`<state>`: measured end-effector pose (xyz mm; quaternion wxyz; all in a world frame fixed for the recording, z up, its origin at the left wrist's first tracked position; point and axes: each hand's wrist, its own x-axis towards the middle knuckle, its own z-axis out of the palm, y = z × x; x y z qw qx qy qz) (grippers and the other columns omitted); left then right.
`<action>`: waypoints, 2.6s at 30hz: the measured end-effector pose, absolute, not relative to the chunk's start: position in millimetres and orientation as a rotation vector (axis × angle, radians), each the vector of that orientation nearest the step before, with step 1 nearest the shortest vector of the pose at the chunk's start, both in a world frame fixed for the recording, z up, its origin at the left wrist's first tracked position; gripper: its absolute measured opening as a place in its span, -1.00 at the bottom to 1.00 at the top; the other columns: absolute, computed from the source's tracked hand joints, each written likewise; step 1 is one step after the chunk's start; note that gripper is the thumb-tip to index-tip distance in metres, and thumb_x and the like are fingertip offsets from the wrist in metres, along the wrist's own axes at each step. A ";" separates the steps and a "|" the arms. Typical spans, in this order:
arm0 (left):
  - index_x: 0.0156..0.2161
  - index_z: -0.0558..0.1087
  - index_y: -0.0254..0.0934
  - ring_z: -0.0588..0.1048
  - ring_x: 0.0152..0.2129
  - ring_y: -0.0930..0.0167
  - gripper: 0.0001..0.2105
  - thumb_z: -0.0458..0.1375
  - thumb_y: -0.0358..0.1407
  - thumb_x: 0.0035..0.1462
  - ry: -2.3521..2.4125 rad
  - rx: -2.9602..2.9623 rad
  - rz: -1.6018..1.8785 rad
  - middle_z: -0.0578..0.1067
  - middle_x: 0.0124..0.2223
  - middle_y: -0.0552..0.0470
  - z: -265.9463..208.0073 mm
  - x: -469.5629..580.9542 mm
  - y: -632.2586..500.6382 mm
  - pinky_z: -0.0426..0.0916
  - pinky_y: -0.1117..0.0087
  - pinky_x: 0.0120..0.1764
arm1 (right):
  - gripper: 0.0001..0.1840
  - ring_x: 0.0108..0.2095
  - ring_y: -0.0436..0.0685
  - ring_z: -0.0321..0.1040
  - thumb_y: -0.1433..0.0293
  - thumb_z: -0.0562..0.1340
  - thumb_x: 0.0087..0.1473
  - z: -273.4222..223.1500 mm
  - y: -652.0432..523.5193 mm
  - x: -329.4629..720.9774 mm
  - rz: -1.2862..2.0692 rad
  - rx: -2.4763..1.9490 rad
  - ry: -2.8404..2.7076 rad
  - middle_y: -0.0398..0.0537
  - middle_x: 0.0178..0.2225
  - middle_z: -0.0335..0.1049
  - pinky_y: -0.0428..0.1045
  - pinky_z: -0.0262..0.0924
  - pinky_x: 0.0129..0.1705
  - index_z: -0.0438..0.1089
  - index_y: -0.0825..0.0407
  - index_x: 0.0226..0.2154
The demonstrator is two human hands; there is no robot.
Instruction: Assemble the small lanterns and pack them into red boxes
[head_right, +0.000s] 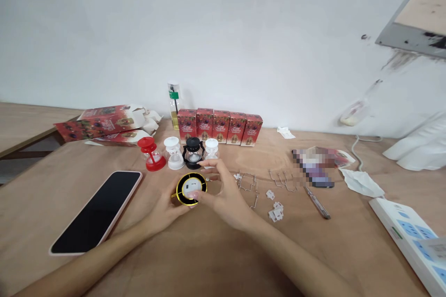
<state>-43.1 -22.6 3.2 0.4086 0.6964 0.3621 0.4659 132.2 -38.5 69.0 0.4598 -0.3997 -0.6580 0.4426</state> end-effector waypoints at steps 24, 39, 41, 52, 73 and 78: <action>-0.08 0.37 -0.25 0.50 -0.20 0.26 -0.57 0.28 -0.32 -0.13 1.066 1.889 1.333 0.52 -0.13 -0.05 8.0 -44.4 -22.0 0.39 0.25 -0.15 | -0.68 -0.17 0.09 0.30 0.32 0.38 -0.18 55.0 -49.2 110.6 1.553 -0.826 -0.978 -0.14 -0.23 0.41 -0.04 0.22 -0.17 0.42 -0.06 -0.28; -0.06 0.37 -0.22 0.48 -0.27 0.33 -0.59 0.26 -0.39 -0.09 1.119 2.007 1.275 0.50 -0.18 0.01 6.0 -44.3 -24.1 0.37 0.35 -0.20 | -0.71 -0.27 0.01 0.28 0.31 0.43 -0.22 48.0 -48.9 106.9 1.660 -0.770 -0.779 -0.16 -0.25 0.36 -0.09 0.25 -0.26 0.41 -0.05 -0.37; -0.06 0.37 -0.21 0.48 -0.26 0.32 -0.58 0.27 -0.38 -0.10 1.133 2.008 1.272 0.50 -0.17 0.01 6.3 -44.4 -23.9 0.37 0.34 -0.20 | -0.69 -0.26 0.03 0.29 0.32 0.43 -0.25 47.8 -48.4 107.0 1.658 -0.780 -0.766 -0.15 -0.25 0.37 -0.08 0.26 -0.26 0.40 -0.05 -0.37; -0.07 0.41 -0.21 0.48 -0.23 0.28 -0.60 0.29 -0.22 -0.06 1.124 1.952 1.294 0.51 -0.16 -0.03 8.5 -42.3 -23.8 0.39 0.29 -0.17 | -0.66 -0.25 0.08 0.32 0.31 0.42 -0.24 42.3 -48.2 106.4 1.612 -0.779 -0.779 -0.07 -0.19 0.40 -0.08 0.28 -0.33 0.41 -0.04 -0.32; -0.07 0.44 -0.18 0.49 -0.23 0.27 -0.57 0.31 -0.14 -0.08 1.113 1.895 1.306 0.50 -0.17 -0.01 5.3 -42.6 -22.6 0.41 0.30 -0.17 | -0.58 -0.15 0.17 0.35 0.23 0.41 -0.22 41.4 -48.9 105.2 1.599 -0.775 -0.833 -0.01 -0.11 0.39 0.01 0.31 -0.27 0.37 -0.03 -0.26; -0.08 0.41 -0.21 0.49 -0.19 0.26 -0.58 0.32 -0.24 -0.10 1.103 1.890 1.308 0.51 -0.14 0.00 9.2 -42.7 -23.2 0.40 0.29 -0.14 | -0.66 -0.26 0.06 0.34 0.22 0.40 -0.17 44.1 -47.2 104.4 1.572 -0.815 -0.852 -0.10 -0.24 0.41 -0.10 0.24 -0.39 0.39 -0.04 -0.30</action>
